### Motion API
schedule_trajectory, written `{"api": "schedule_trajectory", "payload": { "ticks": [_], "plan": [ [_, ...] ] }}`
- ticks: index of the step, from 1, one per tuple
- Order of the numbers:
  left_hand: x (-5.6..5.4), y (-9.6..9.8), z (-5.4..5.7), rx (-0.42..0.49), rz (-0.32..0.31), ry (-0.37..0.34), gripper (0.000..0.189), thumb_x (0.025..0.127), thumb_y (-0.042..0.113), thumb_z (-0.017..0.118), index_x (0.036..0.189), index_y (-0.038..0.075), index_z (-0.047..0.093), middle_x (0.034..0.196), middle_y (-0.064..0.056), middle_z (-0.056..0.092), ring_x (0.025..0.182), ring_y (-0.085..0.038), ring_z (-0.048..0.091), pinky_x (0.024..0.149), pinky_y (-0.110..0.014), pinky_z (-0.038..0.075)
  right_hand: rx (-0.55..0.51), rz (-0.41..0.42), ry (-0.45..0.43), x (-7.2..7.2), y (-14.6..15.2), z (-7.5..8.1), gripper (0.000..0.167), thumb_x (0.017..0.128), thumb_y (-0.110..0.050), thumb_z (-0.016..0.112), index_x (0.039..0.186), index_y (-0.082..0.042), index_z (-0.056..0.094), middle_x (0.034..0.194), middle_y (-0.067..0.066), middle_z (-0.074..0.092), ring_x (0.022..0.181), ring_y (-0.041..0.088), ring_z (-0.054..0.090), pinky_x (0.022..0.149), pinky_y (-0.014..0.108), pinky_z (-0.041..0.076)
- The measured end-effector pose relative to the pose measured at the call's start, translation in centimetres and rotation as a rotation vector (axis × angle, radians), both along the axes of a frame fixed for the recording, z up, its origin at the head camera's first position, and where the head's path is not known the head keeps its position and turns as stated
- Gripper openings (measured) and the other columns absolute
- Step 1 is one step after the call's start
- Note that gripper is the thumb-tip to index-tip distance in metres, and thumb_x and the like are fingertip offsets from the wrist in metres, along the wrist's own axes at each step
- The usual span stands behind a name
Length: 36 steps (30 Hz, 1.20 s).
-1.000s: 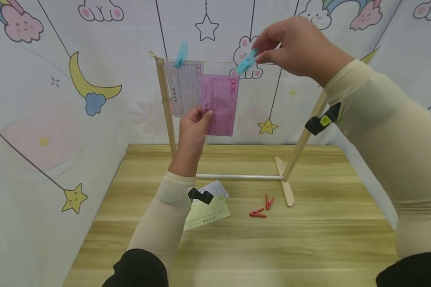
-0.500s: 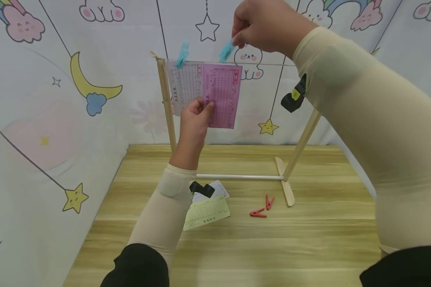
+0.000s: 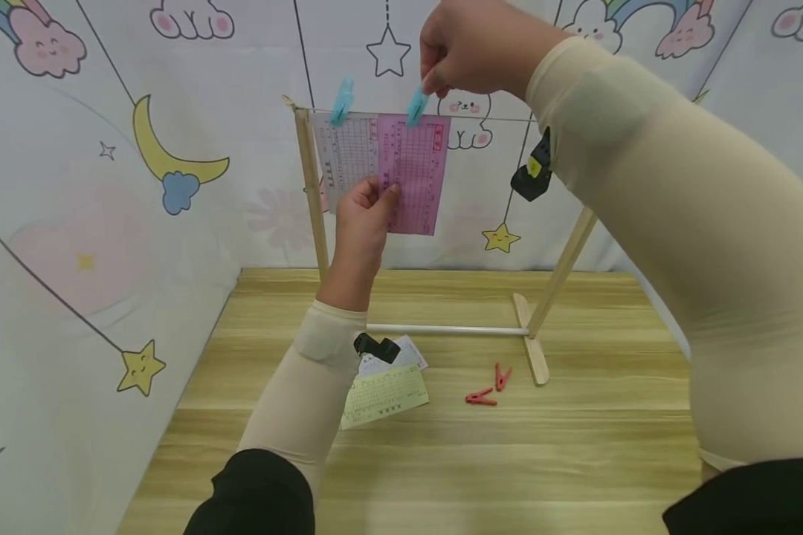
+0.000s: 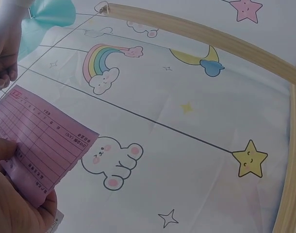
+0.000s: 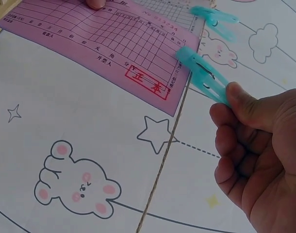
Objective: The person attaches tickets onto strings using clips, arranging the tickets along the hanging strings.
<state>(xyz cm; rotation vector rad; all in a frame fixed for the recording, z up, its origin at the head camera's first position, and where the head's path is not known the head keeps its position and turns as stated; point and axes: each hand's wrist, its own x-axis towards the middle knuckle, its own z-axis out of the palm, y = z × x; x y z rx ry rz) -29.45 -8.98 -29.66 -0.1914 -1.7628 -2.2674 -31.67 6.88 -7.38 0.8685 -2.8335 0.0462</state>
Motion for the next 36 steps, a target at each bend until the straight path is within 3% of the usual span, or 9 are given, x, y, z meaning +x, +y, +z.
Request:
{"api": "schedule_trajectory", "payload": {
  "ticks": [7, 15, 21, 30, 32, 36],
  "plan": [
    [0.0, -0.2, 0.0, -0.007, -0.005, 0.017, 0.020, 0.103, 0.020, 0.066, 0.117, 0.006, 0.071, 0.115, -0.008, 0.074, 0.108, -0.023, 0.070, 0.096, -0.039, 0.057, -0.001, -0.019, -0.036, 0.0, -0.6, -0.2, 0.027, 0.103, -0.033, 0.065, 0.109, -0.007, 0.071, 0.110, 0.007, 0.073, 0.089, 0.019, 0.061, 0.076, 0.028, 0.054],
    [-0.1, -0.1, 0.1, 0.014, -0.018, 0.018, 0.020, 0.104, 0.017, 0.064, 0.118, 0.005, 0.071, 0.116, -0.008, 0.073, 0.109, -0.023, 0.070, 0.096, -0.037, 0.057, 0.027, -0.024, -0.063, 0.1, -0.5, 0.0, 0.037, 0.100, -0.041, 0.069, 0.113, -0.007, 0.070, 0.110, 0.007, 0.070, 0.093, 0.019, 0.059, 0.082, 0.030, 0.053],
    [0.1, -0.1, -0.1, 0.013, -0.016, 0.009, 0.021, 0.104, 0.018, 0.064, 0.121, 0.006, 0.070, 0.117, -0.008, 0.073, 0.110, -0.022, 0.069, 0.097, -0.038, 0.056, 0.005, -0.032, -0.053, 0.2, -0.1, -0.1, 0.043, 0.101, -0.045, 0.065, 0.126, -0.011, 0.070, 0.109, 0.006, 0.065, 0.098, 0.019, 0.054, 0.088, 0.032, 0.050],
    [0.0, -0.2, -0.7, 0.015, 0.010, 0.020, 0.020, 0.103, 0.015, 0.066, 0.120, 0.004, 0.069, 0.115, -0.009, 0.073, 0.107, -0.022, 0.070, 0.096, -0.037, 0.057, -0.019, -0.046, -0.064, 0.5, 1.2, -0.3, 0.055, 0.102, -0.044, 0.063, 0.148, -0.016, 0.057, 0.110, 0.008, 0.064, 0.098, 0.023, 0.054, 0.092, 0.037, 0.050],
    [0.0, -0.2, -0.7, 0.024, 0.019, 0.020, 0.019, 0.102, 0.014, 0.068, 0.118, 0.004, 0.069, 0.112, -0.009, 0.073, 0.104, -0.021, 0.069, 0.094, -0.036, 0.057, -0.022, -0.048, -0.053, 0.6, 1.6, -0.2, 0.055, 0.102, -0.044, 0.062, 0.149, -0.016, 0.056, 0.112, 0.008, 0.064, 0.099, 0.024, 0.054, 0.093, 0.038, 0.050],
    [-0.1, -0.3, -0.9, 0.027, 0.039, 0.038, 0.014, 0.100, 0.012, 0.070, 0.113, 0.005, 0.069, 0.101, -0.005, 0.072, 0.090, -0.017, 0.067, 0.078, -0.027, 0.053, -0.057, -0.056, -0.035, 1.1, 2.9, -0.2, 0.057, 0.102, -0.046, 0.061, 0.150, -0.016, 0.055, 0.116, 0.010, 0.063, 0.102, 0.026, 0.054, 0.094, 0.040, 0.050]
  ]
}}
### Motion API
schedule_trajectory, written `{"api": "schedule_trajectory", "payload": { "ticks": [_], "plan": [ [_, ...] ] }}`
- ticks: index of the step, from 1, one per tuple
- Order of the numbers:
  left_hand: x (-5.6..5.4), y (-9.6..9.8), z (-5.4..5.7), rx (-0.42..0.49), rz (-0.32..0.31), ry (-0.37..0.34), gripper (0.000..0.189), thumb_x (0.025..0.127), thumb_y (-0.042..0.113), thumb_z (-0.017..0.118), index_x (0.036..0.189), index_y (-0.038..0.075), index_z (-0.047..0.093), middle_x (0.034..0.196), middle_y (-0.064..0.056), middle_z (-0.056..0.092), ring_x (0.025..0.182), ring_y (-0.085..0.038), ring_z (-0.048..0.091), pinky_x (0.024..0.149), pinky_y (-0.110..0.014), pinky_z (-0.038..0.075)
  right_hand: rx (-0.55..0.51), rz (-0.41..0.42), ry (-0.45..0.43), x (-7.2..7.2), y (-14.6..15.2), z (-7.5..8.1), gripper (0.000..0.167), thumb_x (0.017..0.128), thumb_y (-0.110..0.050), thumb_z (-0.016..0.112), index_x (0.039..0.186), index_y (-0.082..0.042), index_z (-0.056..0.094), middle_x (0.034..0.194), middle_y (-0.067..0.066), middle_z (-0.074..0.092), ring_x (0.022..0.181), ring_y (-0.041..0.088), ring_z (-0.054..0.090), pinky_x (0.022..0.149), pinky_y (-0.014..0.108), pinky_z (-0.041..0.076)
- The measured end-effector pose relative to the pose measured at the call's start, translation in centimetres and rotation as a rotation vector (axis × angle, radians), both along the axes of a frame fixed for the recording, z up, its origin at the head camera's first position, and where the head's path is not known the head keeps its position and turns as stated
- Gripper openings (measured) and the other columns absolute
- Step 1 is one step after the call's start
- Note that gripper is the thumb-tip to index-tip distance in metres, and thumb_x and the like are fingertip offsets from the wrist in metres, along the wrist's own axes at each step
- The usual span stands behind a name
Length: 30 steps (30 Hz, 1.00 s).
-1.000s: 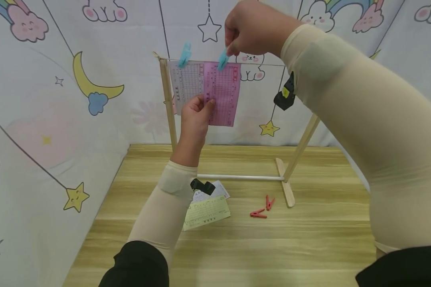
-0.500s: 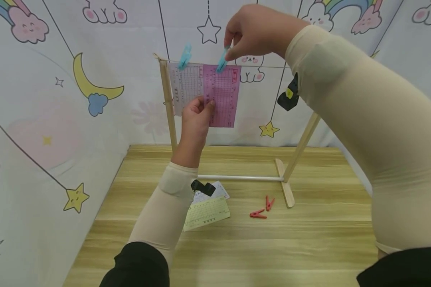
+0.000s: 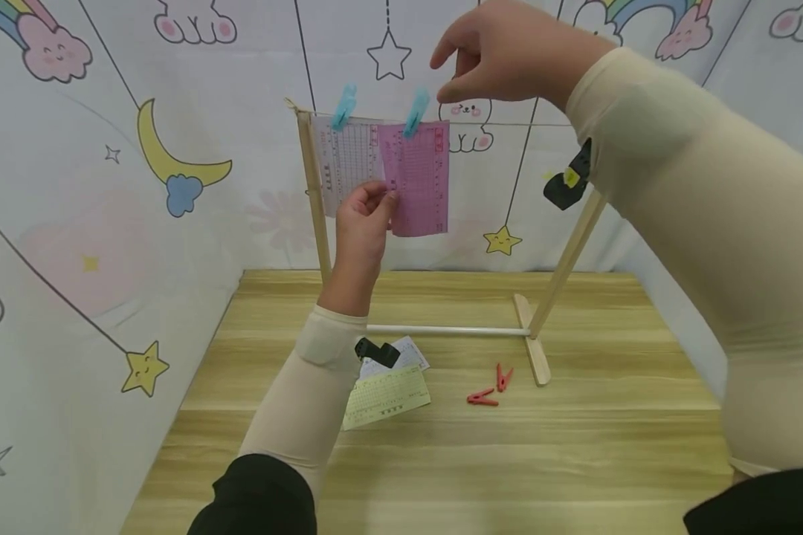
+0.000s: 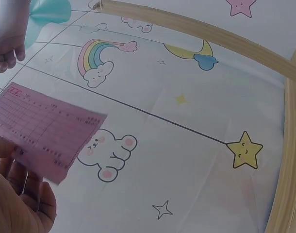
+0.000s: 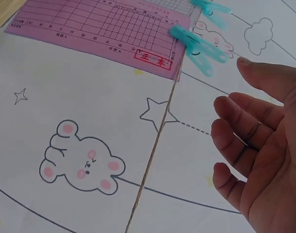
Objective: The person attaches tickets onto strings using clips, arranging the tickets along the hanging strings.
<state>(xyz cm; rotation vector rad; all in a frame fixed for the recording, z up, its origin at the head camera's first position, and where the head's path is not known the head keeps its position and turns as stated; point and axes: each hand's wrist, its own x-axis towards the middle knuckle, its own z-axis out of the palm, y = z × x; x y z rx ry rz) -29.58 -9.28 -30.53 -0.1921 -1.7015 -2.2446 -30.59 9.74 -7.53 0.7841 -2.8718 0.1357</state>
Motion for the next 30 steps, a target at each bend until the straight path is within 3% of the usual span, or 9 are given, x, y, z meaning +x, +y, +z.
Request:
{"api": "schedule_trajectory", "payload": {
  "ticks": [3, 6, 9, 12, 15, 18, 20, 26, 30],
  "plan": [
    [0.0, -0.5, -0.3, -0.029, 0.015, 0.009, 0.012, 0.101, 0.013, 0.069, 0.112, 0.008, 0.069, 0.098, -0.003, 0.073, 0.085, -0.016, 0.066, 0.069, -0.025, 0.046, -0.039, -0.023, 0.021, 0.4, 1.5, -0.1, 0.059, 0.103, -0.049, 0.057, 0.152, -0.016, 0.052, 0.125, 0.011, 0.061, 0.110, 0.028, 0.053, 0.097, 0.043, 0.050],
    [0.2, -1.1, -0.7, -0.058, 0.026, 0.017, 0.014, 0.102, 0.014, 0.069, 0.115, 0.009, 0.069, 0.104, -0.006, 0.075, 0.089, -0.019, 0.067, 0.072, -0.027, 0.046, -0.091, -0.049, 0.057, 1.1, 3.8, -0.5, 0.060, 0.104, -0.050, 0.055, 0.153, -0.017, 0.051, 0.131, 0.012, 0.059, 0.116, 0.031, 0.051, 0.097, 0.043, 0.050],
    [0.5, -1.6, -1.1, -0.086, 0.049, 0.040, 0.016, 0.102, 0.015, 0.069, 0.116, 0.008, 0.069, 0.107, -0.009, 0.074, 0.093, -0.022, 0.068, 0.079, -0.027, 0.051, -0.138, -0.058, 0.120, 2.3, 6.5, -1.3, 0.056, 0.104, -0.048, 0.056, 0.150, -0.015, 0.054, 0.127, 0.013, 0.060, 0.109, 0.029, 0.050, 0.087, 0.033, 0.049],
    [1.0, -2.2, -1.9, -0.131, 0.076, 0.053, 0.016, 0.102, 0.016, 0.068, 0.116, 0.007, 0.069, 0.110, -0.010, 0.073, 0.096, -0.022, 0.068, 0.087, -0.028, 0.055, -0.169, -0.023, 0.177, 4.0, 9.1, -3.0, 0.049, 0.104, -0.041, 0.059, 0.144, -0.012, 0.060, 0.117, 0.012, 0.063, 0.095, 0.025, 0.048, 0.073, 0.029, 0.042],
    [2.0, -2.9, -3.5, -0.216, 0.121, 0.051, 0.016, 0.101, 0.017, 0.069, 0.114, 0.007, 0.069, 0.108, -0.008, 0.073, 0.095, -0.021, 0.067, 0.086, -0.029, 0.056, -0.185, 0.079, 0.214, 5.8, 11.3, -5.7, 0.036, 0.103, -0.030, 0.066, 0.131, -0.008, 0.068, 0.107, 0.009, 0.067, 0.088, 0.019, 0.048, 0.072, 0.030, 0.039],
    [3.6, -3.4, -5.9, -0.370, 0.172, 0.018, 0.016, 0.100, 0.021, 0.071, 0.111, 0.010, 0.071, 0.104, -0.004, 0.073, 0.094, -0.018, 0.067, 0.081, -0.030, 0.054, -0.178, 0.175, 0.221, 7.2, 13.4, -9.2, 0.027, 0.098, -0.021, 0.073, 0.121, -0.007, 0.072, 0.103, 0.006, 0.070, 0.089, 0.014, 0.053, 0.073, 0.025, 0.041],
    [4.9, -3.5, -7.8, -0.484, 0.172, -0.037, 0.017, 0.099, 0.023, 0.072, 0.111, 0.011, 0.073, 0.104, -0.002, 0.073, 0.096, -0.019, 0.066, 0.079, -0.035, 0.054, -0.175, 0.190, 0.201, 7.9, 14.7, -12.1, 0.024, 0.095, -0.018, 0.077, 0.117, -0.009, 0.073, 0.103, 0.002, 0.071, 0.092, 0.013, 0.056, 0.074, 0.024, 0.044],
    [8.7, -3.5, -14.5, -0.910, 0.027, -0.301, 0.036, 0.098, 0.032, 0.073, 0.129, 0.013, 0.070, 0.131, -0.005, 0.066, 0.119, -0.028, 0.062, 0.093, -0.049, 0.055, -0.185, 0.106, 0.041, 9.1, 18.0, -22.7, 0.025, 0.092, -0.014, 0.079, 0.116, -0.009, 0.073, 0.107, 0.003, 0.073, 0.093, 0.019, 0.064, 0.074, 0.041, 0.055],
    [10.5, -3.5, -18.3, -1.108, -0.057, -0.380, 0.051, 0.093, 0.031, 0.080, 0.135, 0.007, 0.066, 0.134, -0.014, 0.065, 0.122, -0.034, 0.061, 0.101, -0.052, 0.050, -0.161, 0.053, -0.093, 9.6, 19.2, -30.4, 0.028, 0.094, -0.015, 0.078, 0.120, -0.005, 0.072, 0.112, 0.011, 0.072, 0.098, 0.029, 0.067, 0.081, 0.051, 0.057]
  ]
}}
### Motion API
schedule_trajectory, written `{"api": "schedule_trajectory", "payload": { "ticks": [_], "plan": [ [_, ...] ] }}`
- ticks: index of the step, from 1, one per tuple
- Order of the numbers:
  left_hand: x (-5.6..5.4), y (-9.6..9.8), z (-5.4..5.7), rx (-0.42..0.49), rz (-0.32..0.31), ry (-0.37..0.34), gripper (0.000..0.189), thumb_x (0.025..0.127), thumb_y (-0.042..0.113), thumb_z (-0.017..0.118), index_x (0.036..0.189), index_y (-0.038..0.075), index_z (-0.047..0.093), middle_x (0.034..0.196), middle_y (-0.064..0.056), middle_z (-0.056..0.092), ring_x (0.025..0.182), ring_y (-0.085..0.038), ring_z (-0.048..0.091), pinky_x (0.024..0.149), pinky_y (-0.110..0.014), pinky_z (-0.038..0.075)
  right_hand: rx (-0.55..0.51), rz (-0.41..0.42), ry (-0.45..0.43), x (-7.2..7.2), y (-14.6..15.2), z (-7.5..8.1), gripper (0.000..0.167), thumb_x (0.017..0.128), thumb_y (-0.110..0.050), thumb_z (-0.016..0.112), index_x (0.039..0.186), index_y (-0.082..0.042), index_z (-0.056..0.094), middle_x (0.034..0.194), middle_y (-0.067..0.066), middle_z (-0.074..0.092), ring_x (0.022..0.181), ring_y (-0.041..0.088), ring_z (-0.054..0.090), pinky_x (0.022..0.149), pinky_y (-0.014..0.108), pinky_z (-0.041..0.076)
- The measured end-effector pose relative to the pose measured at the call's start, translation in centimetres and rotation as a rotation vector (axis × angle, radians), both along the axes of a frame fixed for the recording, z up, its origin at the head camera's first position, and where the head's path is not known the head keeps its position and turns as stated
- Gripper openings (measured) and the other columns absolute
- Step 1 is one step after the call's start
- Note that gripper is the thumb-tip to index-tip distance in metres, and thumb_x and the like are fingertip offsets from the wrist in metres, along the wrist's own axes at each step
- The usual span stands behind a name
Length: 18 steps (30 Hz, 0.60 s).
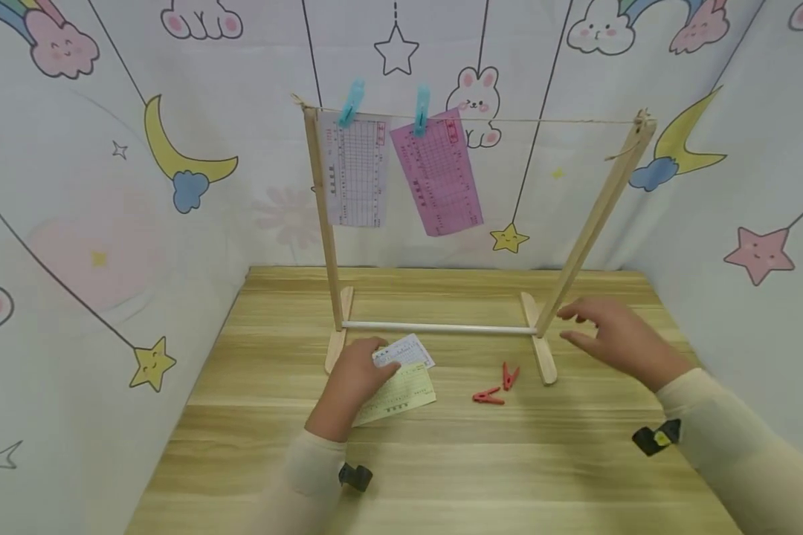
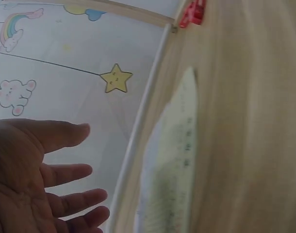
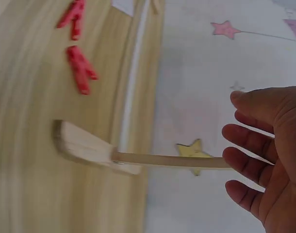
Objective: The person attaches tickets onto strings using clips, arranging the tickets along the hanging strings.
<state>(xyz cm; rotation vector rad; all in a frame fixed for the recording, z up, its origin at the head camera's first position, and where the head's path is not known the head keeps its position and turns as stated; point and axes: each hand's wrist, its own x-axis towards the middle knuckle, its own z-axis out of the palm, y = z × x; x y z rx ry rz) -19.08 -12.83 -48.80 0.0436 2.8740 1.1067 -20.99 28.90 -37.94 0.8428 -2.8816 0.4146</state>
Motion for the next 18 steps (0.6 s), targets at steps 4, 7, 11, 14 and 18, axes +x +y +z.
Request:
{"api": "schedule_trajectory", "payload": {
  "ticks": [4, 7, 11, 14, 18],
  "plan": [
    [1.5, 0.2, -2.1, -0.071, -0.029, -0.030, 0.059, 0.084, 0.031, 0.087, 0.133, 0.004, 0.067, 0.125, -0.018, 0.065, 0.116, -0.038, 0.060, 0.099, -0.054, 0.049, 0.039, 0.011, -0.025, 0.3, 0.0, -7.2, 0.033, 0.090, -0.013, 0.081, 0.120, -0.002, 0.072, 0.115, 0.016, 0.071, 0.105, 0.038, 0.066, 0.091, 0.056, 0.054],
    [2.3, 0.5, -3.1, -0.129, -0.028, -0.024, 0.064, 0.079, 0.035, 0.090, 0.132, 0.006, 0.067, 0.124, -0.018, 0.063, 0.114, -0.040, 0.056, 0.095, -0.055, 0.048, 0.052, 0.026, 0.019, 0.4, -0.6, -11.6, 0.032, 0.087, -0.011, 0.082, 0.116, -0.003, 0.073, 0.113, 0.015, 0.072, 0.104, 0.039, 0.066, 0.091, 0.056, 0.054],
    [2.7, 0.9, -4.0, -0.193, -0.027, -0.001, 0.067, 0.075, 0.034, 0.092, 0.132, 0.007, 0.067, 0.124, -0.018, 0.061, 0.111, -0.038, 0.053, 0.090, -0.053, 0.047, 0.023, 0.015, 0.082, 0.5, -1.2, -15.5, 0.030, 0.085, -0.012, 0.081, 0.113, -0.005, 0.075, 0.111, 0.012, 0.071, 0.101, 0.038, 0.064, 0.085, 0.057, 0.052],
    [2.6, 1.1, -4.5, -0.221, -0.028, 0.022, 0.068, 0.074, 0.031, 0.092, 0.132, 0.006, 0.066, 0.120, -0.015, 0.061, 0.106, -0.034, 0.051, 0.087, -0.051, 0.046, -0.003, -0.024, 0.110, 0.4, -1.5, -16.9, 0.033, 0.089, -0.016, 0.080, 0.119, -0.008, 0.074, 0.116, 0.011, 0.070, 0.108, 0.038, 0.061, 0.086, 0.061, 0.048],
    [2.4, 0.7, -4.5, -0.249, -0.024, 0.017, 0.071, 0.073, 0.029, 0.092, 0.134, 0.007, 0.065, 0.119, -0.014, 0.061, 0.104, -0.033, 0.052, 0.087, -0.051, 0.046, -0.016, -0.035, 0.096, 0.0, -2.4, -17.2, 0.041, 0.095, -0.020, 0.075, 0.135, -0.012, 0.068, 0.131, 0.010, 0.066, 0.123, 0.040, 0.055, 0.096, 0.068, 0.041]
  ]
}}
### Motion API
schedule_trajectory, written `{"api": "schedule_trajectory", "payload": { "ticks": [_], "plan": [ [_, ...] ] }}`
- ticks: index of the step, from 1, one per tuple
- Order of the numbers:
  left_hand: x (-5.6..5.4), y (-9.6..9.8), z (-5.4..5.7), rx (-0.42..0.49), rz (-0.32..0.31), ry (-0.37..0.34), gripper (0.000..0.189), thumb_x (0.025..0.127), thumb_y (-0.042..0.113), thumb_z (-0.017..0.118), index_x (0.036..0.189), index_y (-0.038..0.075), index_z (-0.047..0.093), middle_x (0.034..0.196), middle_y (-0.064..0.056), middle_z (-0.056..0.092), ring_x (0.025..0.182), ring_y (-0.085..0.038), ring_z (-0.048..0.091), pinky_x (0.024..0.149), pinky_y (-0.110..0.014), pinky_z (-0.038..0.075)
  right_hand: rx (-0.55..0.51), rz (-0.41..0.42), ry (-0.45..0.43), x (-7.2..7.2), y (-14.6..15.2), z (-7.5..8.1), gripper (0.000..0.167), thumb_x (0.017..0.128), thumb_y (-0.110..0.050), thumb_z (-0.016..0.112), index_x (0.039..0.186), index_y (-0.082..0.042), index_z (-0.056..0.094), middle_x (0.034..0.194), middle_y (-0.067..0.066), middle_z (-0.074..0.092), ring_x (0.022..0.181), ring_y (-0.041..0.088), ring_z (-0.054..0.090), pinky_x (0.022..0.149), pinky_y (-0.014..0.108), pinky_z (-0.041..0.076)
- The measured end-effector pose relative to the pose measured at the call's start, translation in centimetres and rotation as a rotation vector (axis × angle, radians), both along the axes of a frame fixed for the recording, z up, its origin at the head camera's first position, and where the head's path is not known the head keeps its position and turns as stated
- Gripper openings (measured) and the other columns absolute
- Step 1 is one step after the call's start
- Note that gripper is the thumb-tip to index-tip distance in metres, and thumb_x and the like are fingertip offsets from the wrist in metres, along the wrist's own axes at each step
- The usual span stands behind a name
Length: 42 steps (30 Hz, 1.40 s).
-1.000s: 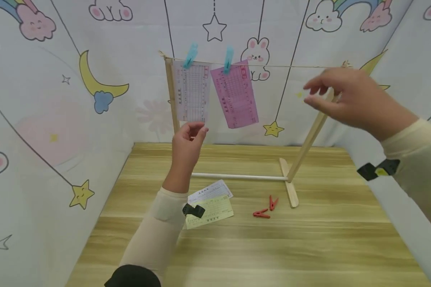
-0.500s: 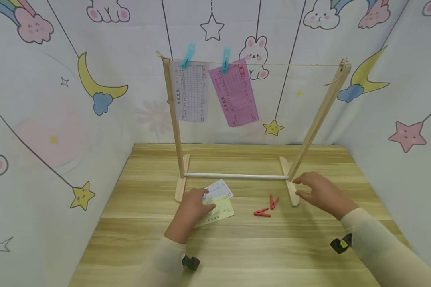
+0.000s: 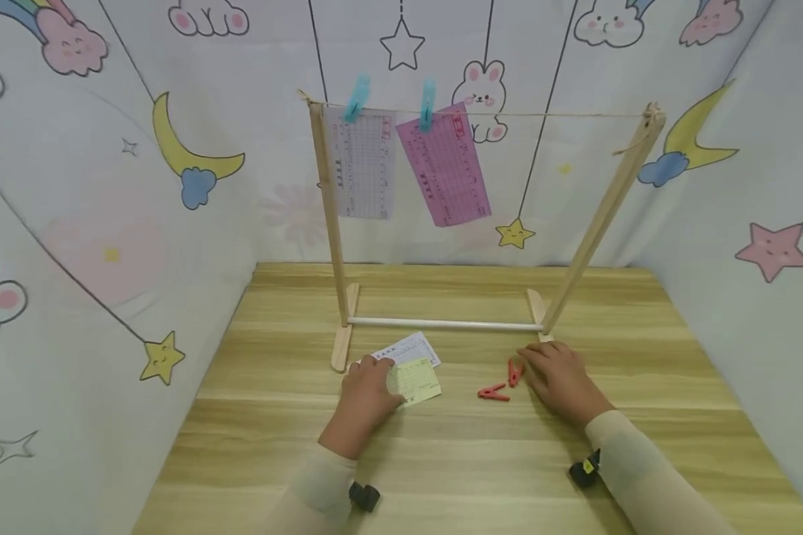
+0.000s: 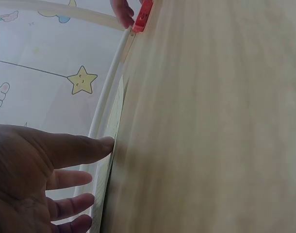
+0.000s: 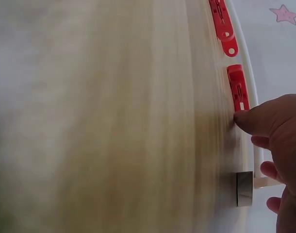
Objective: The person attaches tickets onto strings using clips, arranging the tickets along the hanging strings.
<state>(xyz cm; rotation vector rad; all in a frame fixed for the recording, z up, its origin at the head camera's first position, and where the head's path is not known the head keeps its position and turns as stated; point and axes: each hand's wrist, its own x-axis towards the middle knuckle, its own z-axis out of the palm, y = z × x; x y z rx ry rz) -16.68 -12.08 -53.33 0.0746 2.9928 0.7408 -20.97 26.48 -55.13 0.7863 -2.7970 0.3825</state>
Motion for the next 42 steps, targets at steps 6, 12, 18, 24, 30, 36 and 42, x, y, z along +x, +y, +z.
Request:
{"api": "schedule_trajectory", "payload": {
  "ticks": [6, 12, 18, 24, 30, 36, 42],
  "plan": [
    [-1.0, -0.4, 0.2, -0.021, -0.024, -0.082, 0.070, 0.075, 0.033, 0.092, 0.133, 0.007, 0.065, 0.124, -0.016, 0.066, 0.112, -0.039, 0.058, 0.095, -0.057, 0.046, 0.076, 0.040, -0.090, -0.8, -0.9, 0.7, 0.046, 0.100, -0.020, 0.070, 0.145, -0.025, 0.061, 0.149, 0.009, 0.055, 0.138, 0.043, 0.043, 0.105, 0.071, 0.030],
    [-1.6, -0.4, 0.3, -0.027, -0.051, -0.111, 0.067, 0.071, 0.036, 0.095, 0.124, 0.008, 0.066, 0.114, -0.014, 0.067, 0.104, -0.035, 0.060, 0.093, -0.054, 0.047, 0.112, 0.021, -0.132, -0.9, -1.2, 1.4, 0.040, 0.098, -0.025, 0.073, 0.138, -0.025, 0.067, 0.147, 0.015, 0.055, 0.138, 0.048, 0.043, 0.105, 0.073, 0.029],
    [-1.6, -0.6, 0.8, -0.020, -0.066, -0.095, 0.060, 0.071, 0.034, 0.096, 0.117, 0.009, 0.067, 0.106, -0.010, 0.060, 0.100, -0.032, 0.055, 0.090, -0.051, 0.045, 0.091, 0.007, -0.136, -1.1, -0.8, 1.4, 0.033, 0.095, -0.033, 0.077, 0.127, -0.023, 0.073, 0.141, 0.013, 0.059, 0.137, 0.046, 0.044, 0.105, 0.072, 0.031],
    [-1.6, -0.6, 0.8, -0.016, -0.074, -0.084, 0.051, 0.071, 0.033, 0.095, 0.109, 0.012, 0.068, 0.106, -0.008, 0.058, 0.100, -0.031, 0.051, 0.089, -0.050, 0.043, 0.079, -0.014, -0.114, -0.9, -0.1, 0.9, 0.030, 0.094, -0.035, 0.078, 0.119, -0.019, 0.075, 0.133, 0.010, 0.063, 0.131, 0.040, 0.048, 0.104, 0.070, 0.032],
    [-1.7, -0.4, 1.1, -0.031, -0.067, -0.104, 0.064, 0.072, 0.032, 0.095, 0.124, 0.011, 0.064, 0.111, -0.012, 0.070, 0.101, -0.035, 0.062, 0.087, -0.050, 0.044, 0.033, -0.018, -0.073, -0.5, -0.1, 1.2, 0.026, 0.093, -0.034, 0.079, 0.113, -0.018, 0.075, 0.124, 0.008, 0.067, 0.124, 0.037, 0.053, 0.102, 0.068, 0.034],
    [-1.7, -0.3, 1.1, 0.006, -0.028, -0.097, 0.062, 0.079, 0.025, 0.089, 0.132, 0.010, 0.062, 0.115, -0.014, 0.072, 0.098, -0.034, 0.065, 0.085, -0.050, 0.041, -0.005, -0.042, -0.077, -0.1, -0.2, 1.4, 0.029, 0.093, -0.035, 0.079, 0.113, -0.015, 0.075, 0.114, 0.005, 0.073, 0.115, 0.034, 0.059, 0.099, 0.064, 0.035],
    [-2.0, -0.5, 0.7, 0.052, 0.022, -0.058, 0.028, 0.092, 0.019, 0.076, 0.119, 0.010, 0.070, 0.111, -0.011, 0.075, 0.092, -0.028, 0.066, 0.086, -0.048, 0.039, -0.080, -0.056, -0.114, 0.0, -0.3, 1.8, 0.035, 0.092, -0.030, 0.079, 0.118, -0.006, 0.075, 0.109, 0.008, 0.076, 0.107, 0.035, 0.067, 0.093, 0.061, 0.041]
  ]
}}
